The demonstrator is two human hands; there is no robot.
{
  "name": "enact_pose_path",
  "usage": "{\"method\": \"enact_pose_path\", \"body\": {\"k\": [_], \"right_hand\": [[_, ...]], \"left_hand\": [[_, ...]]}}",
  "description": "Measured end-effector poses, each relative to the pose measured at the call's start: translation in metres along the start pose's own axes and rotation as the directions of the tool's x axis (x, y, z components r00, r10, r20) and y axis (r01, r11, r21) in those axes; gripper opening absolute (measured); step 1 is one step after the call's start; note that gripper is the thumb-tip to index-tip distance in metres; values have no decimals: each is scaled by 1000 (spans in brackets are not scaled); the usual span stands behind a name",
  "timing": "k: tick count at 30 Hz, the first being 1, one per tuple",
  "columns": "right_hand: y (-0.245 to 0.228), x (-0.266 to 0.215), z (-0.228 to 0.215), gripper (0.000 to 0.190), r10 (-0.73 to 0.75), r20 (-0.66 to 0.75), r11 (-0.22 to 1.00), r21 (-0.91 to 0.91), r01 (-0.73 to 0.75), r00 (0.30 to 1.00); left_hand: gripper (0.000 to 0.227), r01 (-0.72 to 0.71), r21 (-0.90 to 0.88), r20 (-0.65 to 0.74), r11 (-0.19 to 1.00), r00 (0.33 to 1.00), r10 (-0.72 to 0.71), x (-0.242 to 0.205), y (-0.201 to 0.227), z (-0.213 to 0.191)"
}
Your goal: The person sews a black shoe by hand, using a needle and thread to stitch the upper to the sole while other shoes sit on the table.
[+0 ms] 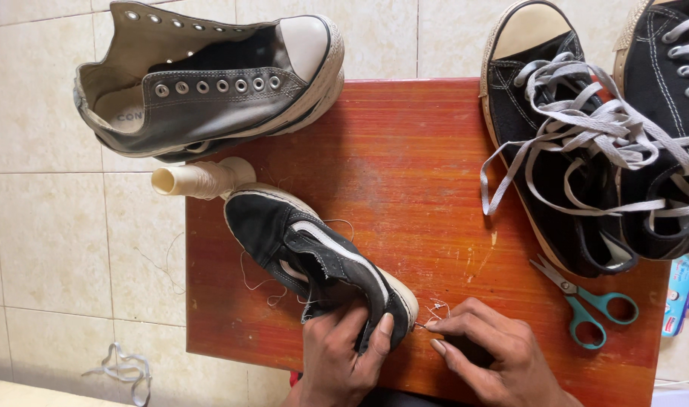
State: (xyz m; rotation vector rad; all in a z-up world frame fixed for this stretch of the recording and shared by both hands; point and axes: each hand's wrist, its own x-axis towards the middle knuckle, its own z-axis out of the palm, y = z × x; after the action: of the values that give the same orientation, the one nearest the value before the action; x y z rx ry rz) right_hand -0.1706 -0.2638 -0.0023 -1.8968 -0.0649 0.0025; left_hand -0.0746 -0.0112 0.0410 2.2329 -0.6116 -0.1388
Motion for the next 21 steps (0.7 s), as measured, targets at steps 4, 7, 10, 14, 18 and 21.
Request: {"method": "enact_pose_path", "body": {"k": [4,7,10,14,18,21], "right_hand": [[-1,2,-2,23,-5,9,1000,-3,5,1000],[-1,4,-3,20,8,18,1000,0,-8,1000],[0,10,-5,17,37,30,999,-9,-36,999],[3,17,-11,13,80,66,995,-71,-76,995],[5,22,-15,14,122,83,986,-123,-111,989],[3,25,-16,11,130,67,983,-136,-121,989]], "left_hand": [[29,9,-7,4,1000,1000,-9,1,2,0],[28,22,31,3,999,1000,-23,2,4,1],[26,67,74,35,995,997,-70,7,6,2],[30,130,147,136,981,979,-150,24,10,2],[33,155,143,267,978,945,-189,39,10,1],[38,142,125,350,982,920,-178,46,11,-7]]}}
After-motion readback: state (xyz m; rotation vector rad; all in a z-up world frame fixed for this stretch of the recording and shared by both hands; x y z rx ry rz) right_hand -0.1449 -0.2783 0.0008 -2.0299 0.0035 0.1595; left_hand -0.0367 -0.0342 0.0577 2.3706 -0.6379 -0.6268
